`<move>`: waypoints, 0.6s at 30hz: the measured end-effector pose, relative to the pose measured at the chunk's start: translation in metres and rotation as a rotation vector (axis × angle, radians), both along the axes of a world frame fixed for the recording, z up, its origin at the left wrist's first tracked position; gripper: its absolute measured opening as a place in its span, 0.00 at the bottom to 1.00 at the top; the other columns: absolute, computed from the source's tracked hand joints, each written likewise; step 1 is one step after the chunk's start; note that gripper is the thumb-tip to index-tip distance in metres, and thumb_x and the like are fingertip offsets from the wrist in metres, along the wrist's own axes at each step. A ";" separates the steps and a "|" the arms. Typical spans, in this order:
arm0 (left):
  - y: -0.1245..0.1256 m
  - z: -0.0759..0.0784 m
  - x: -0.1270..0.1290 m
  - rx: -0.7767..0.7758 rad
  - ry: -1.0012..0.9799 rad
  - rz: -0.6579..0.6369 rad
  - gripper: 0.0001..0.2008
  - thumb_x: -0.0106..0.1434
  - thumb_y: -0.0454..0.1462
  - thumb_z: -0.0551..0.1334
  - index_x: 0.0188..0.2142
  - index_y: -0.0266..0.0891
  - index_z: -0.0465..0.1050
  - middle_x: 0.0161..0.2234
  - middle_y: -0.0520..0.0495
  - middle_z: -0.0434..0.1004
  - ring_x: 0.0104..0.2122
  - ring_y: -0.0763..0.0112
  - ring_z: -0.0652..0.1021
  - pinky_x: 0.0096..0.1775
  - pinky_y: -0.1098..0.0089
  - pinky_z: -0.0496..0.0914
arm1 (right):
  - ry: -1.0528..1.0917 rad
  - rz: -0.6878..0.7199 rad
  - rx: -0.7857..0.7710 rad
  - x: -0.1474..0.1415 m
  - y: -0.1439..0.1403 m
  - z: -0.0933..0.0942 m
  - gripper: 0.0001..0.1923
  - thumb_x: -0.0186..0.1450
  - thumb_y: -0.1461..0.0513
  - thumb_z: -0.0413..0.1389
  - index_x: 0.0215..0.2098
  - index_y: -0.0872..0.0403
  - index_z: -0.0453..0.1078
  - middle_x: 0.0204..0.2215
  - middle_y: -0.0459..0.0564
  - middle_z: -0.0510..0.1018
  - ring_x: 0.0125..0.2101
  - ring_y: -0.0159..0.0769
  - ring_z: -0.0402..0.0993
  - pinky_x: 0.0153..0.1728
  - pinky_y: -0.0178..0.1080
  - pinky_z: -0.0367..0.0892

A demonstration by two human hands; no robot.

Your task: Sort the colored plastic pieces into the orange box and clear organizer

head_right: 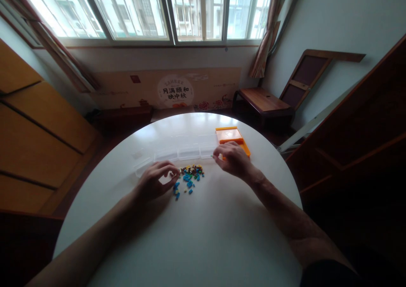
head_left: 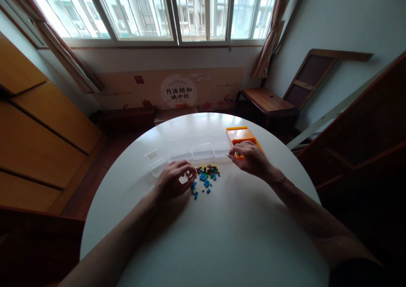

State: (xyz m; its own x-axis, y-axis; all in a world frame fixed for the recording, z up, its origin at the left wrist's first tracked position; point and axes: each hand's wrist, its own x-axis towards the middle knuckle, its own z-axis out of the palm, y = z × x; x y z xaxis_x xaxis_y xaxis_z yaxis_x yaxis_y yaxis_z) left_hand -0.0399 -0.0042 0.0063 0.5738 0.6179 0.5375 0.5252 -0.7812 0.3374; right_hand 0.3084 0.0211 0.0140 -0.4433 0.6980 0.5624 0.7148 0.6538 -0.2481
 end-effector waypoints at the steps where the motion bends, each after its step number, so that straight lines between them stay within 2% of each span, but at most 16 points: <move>1: 0.001 0.000 -0.003 -0.030 0.003 0.009 0.03 0.72 0.36 0.67 0.40 0.44 0.82 0.39 0.49 0.85 0.36 0.69 0.82 0.43 0.67 0.72 | -0.002 -0.063 -0.011 0.010 0.005 0.001 0.06 0.73 0.62 0.62 0.37 0.50 0.78 0.35 0.48 0.86 0.39 0.43 0.82 0.51 0.44 0.69; 4: 0.003 0.000 -0.007 -0.105 0.017 0.022 0.04 0.71 0.36 0.68 0.38 0.44 0.82 0.40 0.49 0.83 0.38 0.67 0.82 0.45 0.66 0.72 | -0.029 -0.225 -0.069 0.032 0.015 -0.001 0.05 0.71 0.61 0.64 0.35 0.50 0.78 0.35 0.46 0.87 0.37 0.42 0.83 0.52 0.45 0.68; 8: 0.002 -0.002 -0.006 -0.130 0.047 0.028 0.03 0.70 0.37 0.69 0.40 0.46 0.84 0.40 0.50 0.83 0.37 0.68 0.81 0.45 0.66 0.72 | -0.079 -0.324 -0.152 0.040 0.019 -0.006 0.05 0.70 0.59 0.65 0.35 0.49 0.78 0.37 0.46 0.88 0.37 0.43 0.84 0.51 0.46 0.68; 12: 0.003 -0.007 -0.005 -0.110 0.040 0.017 0.05 0.71 0.37 0.68 0.43 0.46 0.85 0.41 0.49 0.83 0.37 0.69 0.81 0.43 0.67 0.73 | -0.045 -0.307 -0.149 0.029 0.015 -0.005 0.07 0.71 0.58 0.64 0.35 0.49 0.78 0.37 0.47 0.88 0.39 0.43 0.84 0.51 0.45 0.69; 18: 0.007 -0.010 -0.007 -0.124 0.031 -0.005 0.06 0.73 0.39 0.68 0.41 0.47 0.87 0.40 0.49 0.83 0.35 0.71 0.81 0.39 0.70 0.74 | -0.002 -0.215 -0.086 0.018 0.012 -0.008 0.06 0.71 0.59 0.63 0.35 0.49 0.79 0.36 0.48 0.87 0.39 0.43 0.84 0.51 0.45 0.72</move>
State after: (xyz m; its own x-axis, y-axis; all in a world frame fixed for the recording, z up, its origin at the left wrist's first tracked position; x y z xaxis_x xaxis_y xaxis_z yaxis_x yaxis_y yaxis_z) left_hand -0.0466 0.0031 -0.0033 0.5926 0.6753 0.4390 0.5332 -0.7374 0.4147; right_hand 0.3268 0.0330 0.0065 -0.2800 0.8220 0.4959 0.8363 0.4626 -0.2945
